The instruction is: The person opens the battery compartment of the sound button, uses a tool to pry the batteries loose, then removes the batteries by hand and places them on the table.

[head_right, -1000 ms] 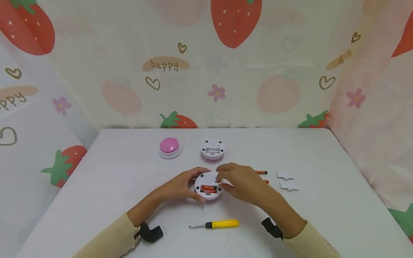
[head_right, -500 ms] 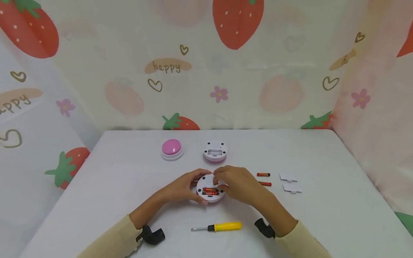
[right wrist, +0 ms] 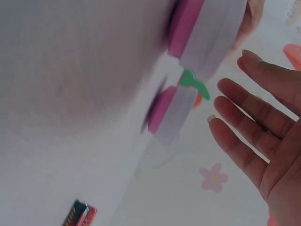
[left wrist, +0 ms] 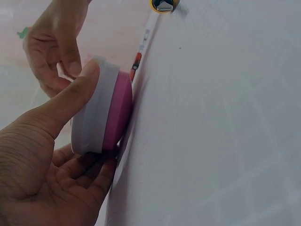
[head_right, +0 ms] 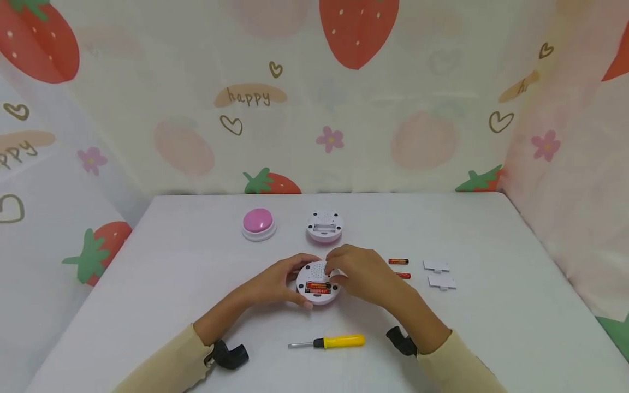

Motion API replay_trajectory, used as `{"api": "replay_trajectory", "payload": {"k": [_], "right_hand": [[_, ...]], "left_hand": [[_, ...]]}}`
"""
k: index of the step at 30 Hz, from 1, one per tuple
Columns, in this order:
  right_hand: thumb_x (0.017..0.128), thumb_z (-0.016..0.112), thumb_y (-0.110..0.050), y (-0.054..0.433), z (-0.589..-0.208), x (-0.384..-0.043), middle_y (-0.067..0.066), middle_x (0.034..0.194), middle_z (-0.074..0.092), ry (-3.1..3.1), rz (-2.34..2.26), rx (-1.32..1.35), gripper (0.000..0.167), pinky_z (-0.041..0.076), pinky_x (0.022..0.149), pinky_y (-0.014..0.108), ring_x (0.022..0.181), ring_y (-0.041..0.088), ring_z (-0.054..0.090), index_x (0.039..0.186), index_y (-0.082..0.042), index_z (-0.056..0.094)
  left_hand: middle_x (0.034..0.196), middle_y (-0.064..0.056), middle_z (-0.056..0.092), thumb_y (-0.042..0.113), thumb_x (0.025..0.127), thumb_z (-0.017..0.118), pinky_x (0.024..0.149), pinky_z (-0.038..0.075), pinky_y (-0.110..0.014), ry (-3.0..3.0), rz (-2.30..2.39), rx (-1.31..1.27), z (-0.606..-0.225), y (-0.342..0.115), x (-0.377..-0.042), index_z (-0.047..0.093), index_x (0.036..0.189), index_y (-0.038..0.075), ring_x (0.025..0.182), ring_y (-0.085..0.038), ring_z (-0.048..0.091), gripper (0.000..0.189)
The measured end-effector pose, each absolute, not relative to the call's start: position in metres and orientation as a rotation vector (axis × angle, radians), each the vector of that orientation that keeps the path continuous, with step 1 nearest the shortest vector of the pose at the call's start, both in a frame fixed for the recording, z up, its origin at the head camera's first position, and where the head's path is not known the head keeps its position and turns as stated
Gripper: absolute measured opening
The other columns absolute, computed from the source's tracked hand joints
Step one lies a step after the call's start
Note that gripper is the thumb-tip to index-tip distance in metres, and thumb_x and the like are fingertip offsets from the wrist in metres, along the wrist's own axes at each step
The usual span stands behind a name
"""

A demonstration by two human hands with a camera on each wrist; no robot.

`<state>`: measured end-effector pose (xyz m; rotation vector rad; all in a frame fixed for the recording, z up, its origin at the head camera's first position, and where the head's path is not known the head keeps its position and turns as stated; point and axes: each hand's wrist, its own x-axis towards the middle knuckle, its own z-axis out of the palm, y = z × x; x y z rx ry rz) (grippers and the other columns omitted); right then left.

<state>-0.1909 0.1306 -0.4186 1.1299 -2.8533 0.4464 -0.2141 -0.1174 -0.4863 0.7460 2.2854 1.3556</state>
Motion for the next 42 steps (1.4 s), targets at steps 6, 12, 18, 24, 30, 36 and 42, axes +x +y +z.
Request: {"api": "replay_trajectory", "payload": {"k": [6, 12, 18, 24, 30, 36, 42], "right_hand": [[0.086, 0.083, -0.02, 0.14, -0.405, -0.189, -0.016, 0.08, 0.065, -3.079, 0.489, 1.147, 0.009, 0.052, 0.069, 0.027, 0.078, 0.011, 0.059, 0.088, -0.026, 0.077], [0.077, 0.089, -0.041, 0.127, -0.402, -0.168, -0.013, 0.07, 0.058, -3.35, 0.42, 1.22, 0.022, 0.046, 0.065, 0.027, 0.073, 0.01, 0.053, 0.08, -0.028, 0.072], [0.072, 0.091, -0.044, 0.109, -0.411, -0.151, -0.01, 0.068, 0.056, -3.424, 0.343, 1.27, 0.032, 0.043, 0.064, 0.027, 0.07, 0.01, 0.051, 0.077, -0.024, 0.066], [0.079, 0.089, -0.028, 0.106, -0.418, -0.148, -0.009, 0.069, 0.054, -3.377, 0.263, 1.331, 0.026, 0.045, 0.067, 0.025, 0.07, 0.01, 0.05, 0.074, -0.023, 0.064], [0.081, 0.087, -0.018, 0.106, -0.418, -0.145, -0.008, 0.072, 0.053, -3.382, 0.231, 1.318, 0.024, 0.046, 0.07, 0.025, 0.072, 0.011, 0.05, 0.076, -0.021, 0.064], [0.08, 0.087, -0.018, 0.115, -0.41, -0.151, -0.008, 0.073, 0.055, -3.39, 0.34, 1.278, 0.025, 0.047, 0.071, 0.026, 0.075, 0.011, 0.052, 0.08, -0.024, 0.063], [0.084, 0.082, -0.012, 0.133, -0.394, -0.163, -0.014, 0.075, 0.062, -3.307, 0.564, 1.254, 0.016, 0.052, 0.069, 0.023, 0.072, 0.009, 0.057, 0.087, -0.024, 0.07]], "left_hand": [[0.145, 0.009, 0.053, 0.024, 0.071, 0.095, 0.115, 0.038, -0.032, 2.307, 1.347, 0.743, -0.483, -0.117, -0.218, 0.047, 0.147, 0.024, 0.133, -0.011, 0.05, 0.09], [0.144, 0.007, 0.053, 0.021, 0.07, 0.096, 0.115, 0.037, -0.031, 2.31, 1.356, 0.778, -0.483, -0.118, -0.219, 0.046, 0.146, 0.02, 0.133, -0.011, 0.05, 0.091], [0.145, 0.006, 0.051, 0.017, 0.07, 0.095, 0.115, 0.036, -0.031, 2.283, 1.385, 0.763, -0.484, -0.117, -0.217, 0.043, 0.149, 0.018, 0.134, -0.012, 0.049, 0.094], [0.152, 0.005, 0.048, 0.022, 0.073, 0.094, 0.116, 0.035, -0.036, 2.294, 1.367, 0.789, -0.485, -0.117, -0.216, 0.044, 0.153, 0.024, 0.136, -0.014, 0.048, 0.094], [0.152, 0.004, 0.048, 0.023, 0.075, 0.093, 0.116, 0.037, -0.035, 2.284, 1.379, 0.785, -0.486, -0.117, -0.216, 0.046, 0.152, 0.024, 0.136, -0.015, 0.048, 0.091], [0.153, 0.002, 0.047, 0.023, 0.075, 0.093, 0.115, 0.038, -0.035, 2.282, 1.386, 0.781, -0.487, -0.117, -0.217, 0.044, 0.153, 0.023, 0.136, -0.016, 0.048, 0.091], [0.152, 0.002, 0.047, 0.023, 0.076, 0.092, 0.114, 0.039, -0.034, 2.279, 1.382, 0.763, -0.488, -0.117, -0.218, 0.044, 0.153, 0.022, 0.135, -0.016, 0.049, 0.091]]}}
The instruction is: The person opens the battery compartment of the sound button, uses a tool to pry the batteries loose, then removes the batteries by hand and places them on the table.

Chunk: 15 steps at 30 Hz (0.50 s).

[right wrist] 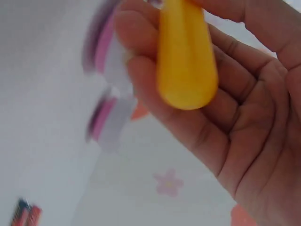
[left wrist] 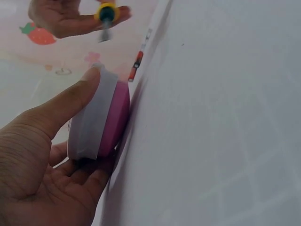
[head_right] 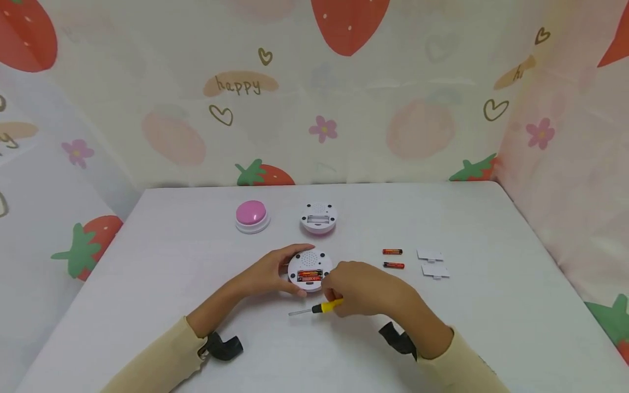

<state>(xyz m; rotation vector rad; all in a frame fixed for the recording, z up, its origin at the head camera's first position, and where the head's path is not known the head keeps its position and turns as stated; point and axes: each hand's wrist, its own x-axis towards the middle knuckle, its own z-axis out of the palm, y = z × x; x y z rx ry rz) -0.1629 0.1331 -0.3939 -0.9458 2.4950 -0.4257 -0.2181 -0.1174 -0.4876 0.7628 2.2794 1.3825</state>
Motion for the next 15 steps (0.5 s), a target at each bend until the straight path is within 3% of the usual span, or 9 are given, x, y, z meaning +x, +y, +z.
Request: {"api": "replay_trajectory", "payload": {"k": [6, 15], "right_hand": [[0.088, 0.08, -0.012, 0.161, -0.373, -0.171, -0.014, 0.089, 0.07, 2.64, -0.52, -1.045, 0.016, 0.055, 0.074, 0.025, 0.076, 0.007, 0.058, 0.102, -0.019, 0.077], [0.092, 0.073, -0.004, 0.18, -0.369, -0.185, -0.003, 0.098, 0.074, 2.858, -0.591, -0.983, 0.015, 0.057, 0.085, 0.042, 0.089, 0.018, 0.066, 0.106, -0.009, 0.076]], "left_hand": [[0.147, 0.002, 0.051, 0.02, 0.076, 0.092, 0.111, 0.042, -0.031, 2.244, 1.415, 0.753, -0.489, -0.117, -0.219, 0.042, 0.154, 0.019, 0.129, -0.015, 0.052, 0.093], [0.146, 0.002, 0.052, 0.014, 0.073, 0.093, 0.109, 0.043, -0.025, 2.207, 1.464, 0.74, -0.488, -0.117, -0.22, 0.042, 0.153, 0.015, 0.13, -0.013, 0.052, 0.094]]}}
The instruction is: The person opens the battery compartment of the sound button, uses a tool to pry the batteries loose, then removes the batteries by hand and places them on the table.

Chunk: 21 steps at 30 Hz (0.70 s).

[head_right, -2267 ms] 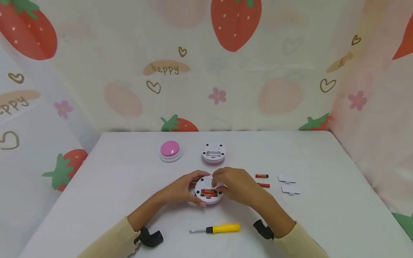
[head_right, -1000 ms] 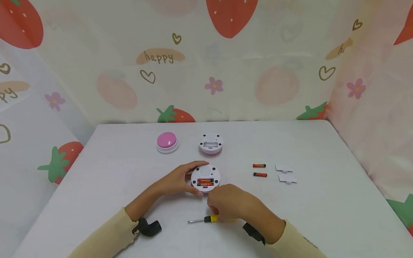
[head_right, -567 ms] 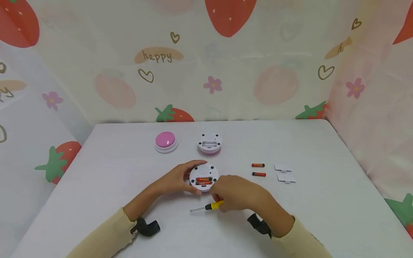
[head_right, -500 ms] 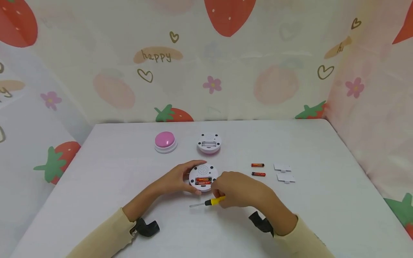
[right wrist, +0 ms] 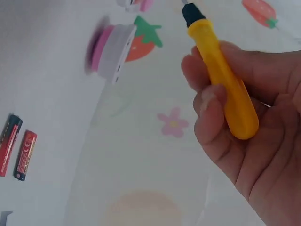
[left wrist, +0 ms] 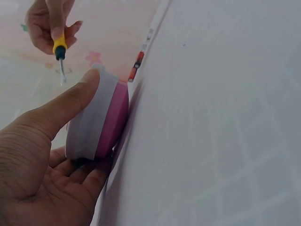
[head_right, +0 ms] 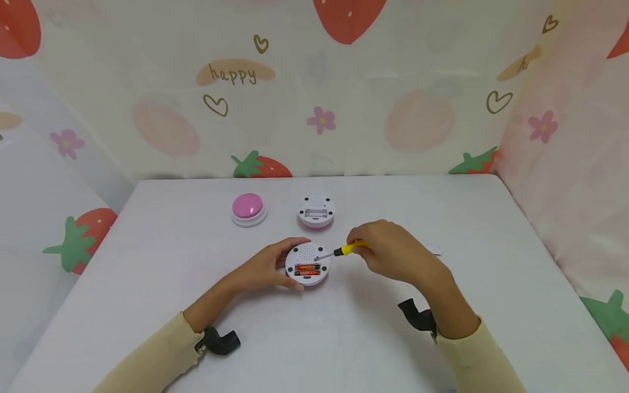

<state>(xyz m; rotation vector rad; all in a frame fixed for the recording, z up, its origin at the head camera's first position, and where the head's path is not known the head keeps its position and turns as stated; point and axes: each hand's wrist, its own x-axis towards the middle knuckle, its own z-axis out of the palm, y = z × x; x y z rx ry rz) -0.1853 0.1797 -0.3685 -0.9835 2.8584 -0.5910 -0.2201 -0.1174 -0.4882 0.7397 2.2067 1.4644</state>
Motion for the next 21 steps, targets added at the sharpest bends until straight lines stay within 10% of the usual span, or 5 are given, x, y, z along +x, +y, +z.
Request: {"api": "replay_trajectory", "payload": {"k": [21], "right_hand": [[0.092, 0.077, -0.022, 0.171, -0.381, -0.186, -0.007, 0.095, 0.074, 2.889, -0.515, -0.933, 0.014, 0.056, 0.084, 0.04, 0.09, 0.016, 0.067, 0.104, -0.015, 0.079]], "left_hand": [[0.146, -0.004, 0.052, 0.009, 0.074, 0.092, 0.104, 0.047, -0.025, 2.127, 1.548, 0.72, -0.495, -0.115, -0.221, 0.043, 0.152, 0.012, 0.129, -0.017, 0.055, 0.092]]}}
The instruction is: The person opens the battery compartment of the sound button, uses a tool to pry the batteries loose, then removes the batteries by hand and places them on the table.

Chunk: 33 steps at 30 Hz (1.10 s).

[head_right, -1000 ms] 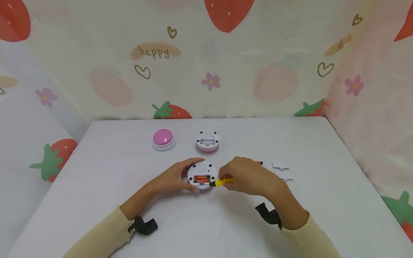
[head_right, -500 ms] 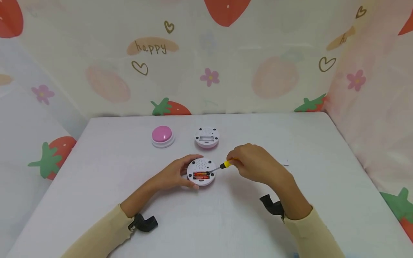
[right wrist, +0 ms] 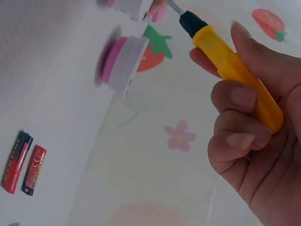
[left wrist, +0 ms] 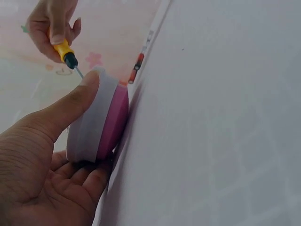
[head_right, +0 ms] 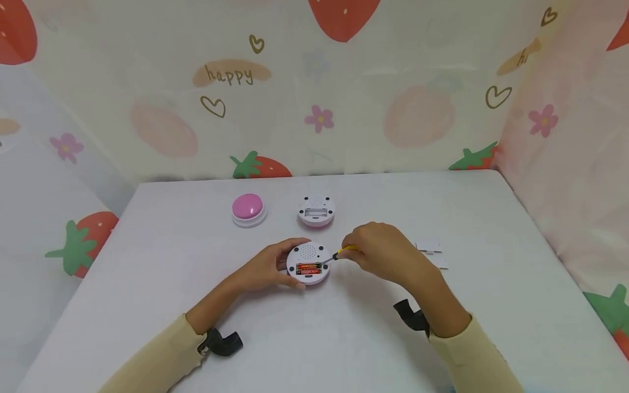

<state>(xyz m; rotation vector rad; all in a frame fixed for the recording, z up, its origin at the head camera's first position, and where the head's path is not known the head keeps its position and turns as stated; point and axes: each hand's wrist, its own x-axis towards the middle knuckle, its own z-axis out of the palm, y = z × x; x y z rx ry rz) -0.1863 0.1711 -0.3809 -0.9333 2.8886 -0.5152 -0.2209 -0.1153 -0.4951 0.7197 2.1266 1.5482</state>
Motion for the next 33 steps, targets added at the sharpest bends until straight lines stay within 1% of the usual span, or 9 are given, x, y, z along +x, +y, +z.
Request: {"api": "replay_trajectory", "payload": {"k": [4, 6, 9, 16, 20, 26, 30, 33], "right_hand": [[0.085, 0.084, -0.022, 0.165, -0.384, -0.189, -0.005, 0.094, 0.075, 2.894, -0.498, -0.838, 0.02, 0.056, 0.084, 0.04, 0.091, 0.019, 0.066, 0.103, -0.014, 0.08], [0.084, 0.085, -0.021, 0.163, -0.385, -0.19, -0.003, 0.093, 0.075, 2.904, -0.499, -0.824, 0.02, 0.057, 0.084, 0.04, 0.09, 0.021, 0.066, 0.101, -0.013, 0.08], [0.084, 0.085, -0.02, 0.162, -0.387, -0.192, -0.001, 0.092, 0.075, 2.916, -0.538, -0.843, 0.018, 0.057, 0.084, 0.04, 0.088, 0.021, 0.066, 0.099, -0.011, 0.08], [0.085, 0.084, -0.02, 0.169, -0.394, -0.199, -0.004, 0.089, 0.075, 2.888, -0.649, -0.892, 0.016, 0.055, 0.08, 0.039, 0.084, 0.017, 0.065, 0.097, -0.01, 0.08], [0.086, 0.083, -0.019, 0.17, -0.394, -0.201, -0.004, 0.088, 0.075, 2.872, -0.671, -0.884, 0.015, 0.054, 0.077, 0.037, 0.081, 0.015, 0.064, 0.097, -0.01, 0.081], [0.087, 0.082, -0.02, 0.168, -0.391, -0.205, -0.005, 0.085, 0.075, 2.852, -0.69, -0.835, 0.014, 0.051, 0.07, 0.031, 0.076, 0.014, 0.06, 0.096, -0.01, 0.082], [0.087, 0.081, -0.021, 0.169, -0.393, -0.204, -0.007, 0.084, 0.074, 2.841, -0.705, -0.804, 0.013, 0.048, 0.066, 0.03, 0.074, 0.014, 0.058, 0.096, -0.011, 0.082], [0.088, 0.081, -0.022, 0.17, -0.395, -0.203, -0.008, 0.084, 0.074, 2.835, -0.699, -0.812, 0.011, 0.047, 0.066, 0.031, 0.074, 0.013, 0.057, 0.095, -0.013, 0.082]], "left_hand": [[0.146, -0.003, 0.053, 0.011, 0.074, 0.092, 0.104, 0.047, -0.025, 2.155, 1.522, 0.704, -0.494, -0.115, -0.221, 0.044, 0.152, 0.013, 0.128, -0.016, 0.056, 0.092], [0.146, -0.002, 0.053, 0.013, 0.073, 0.093, 0.105, 0.047, -0.024, 2.174, 1.507, 0.697, -0.494, -0.114, -0.221, 0.044, 0.152, 0.014, 0.129, -0.015, 0.056, 0.092], [0.145, -0.003, 0.054, 0.013, 0.073, 0.093, 0.104, 0.047, -0.025, 2.17, 1.516, 0.695, -0.494, -0.115, -0.221, 0.044, 0.151, 0.013, 0.127, -0.016, 0.057, 0.092], [0.144, -0.004, 0.055, 0.01, 0.073, 0.093, 0.102, 0.049, -0.026, 2.141, 1.548, 0.682, -0.497, -0.115, -0.222, 0.044, 0.151, 0.014, 0.126, -0.017, 0.058, 0.092], [0.143, -0.004, 0.055, 0.01, 0.073, 0.093, 0.101, 0.05, -0.025, 2.143, 1.541, 0.676, -0.495, -0.115, -0.222, 0.044, 0.152, 0.014, 0.124, -0.017, 0.059, 0.092], [0.143, -0.004, 0.055, 0.009, 0.074, 0.092, 0.101, 0.05, -0.026, 2.149, 1.549, 0.694, -0.489, -0.117, -0.222, 0.043, 0.152, 0.012, 0.125, -0.016, 0.058, 0.093], [0.144, -0.005, 0.054, 0.008, 0.074, 0.092, 0.101, 0.05, -0.025, 2.131, 1.561, 0.699, -0.49, -0.116, -0.222, 0.042, 0.152, 0.011, 0.125, -0.017, 0.058, 0.093], [0.144, -0.004, 0.054, 0.011, 0.074, 0.092, 0.1, 0.05, -0.024, 2.135, 1.544, 0.683, -0.492, -0.117, -0.22, 0.042, 0.153, 0.012, 0.124, -0.015, 0.059, 0.093]]}}
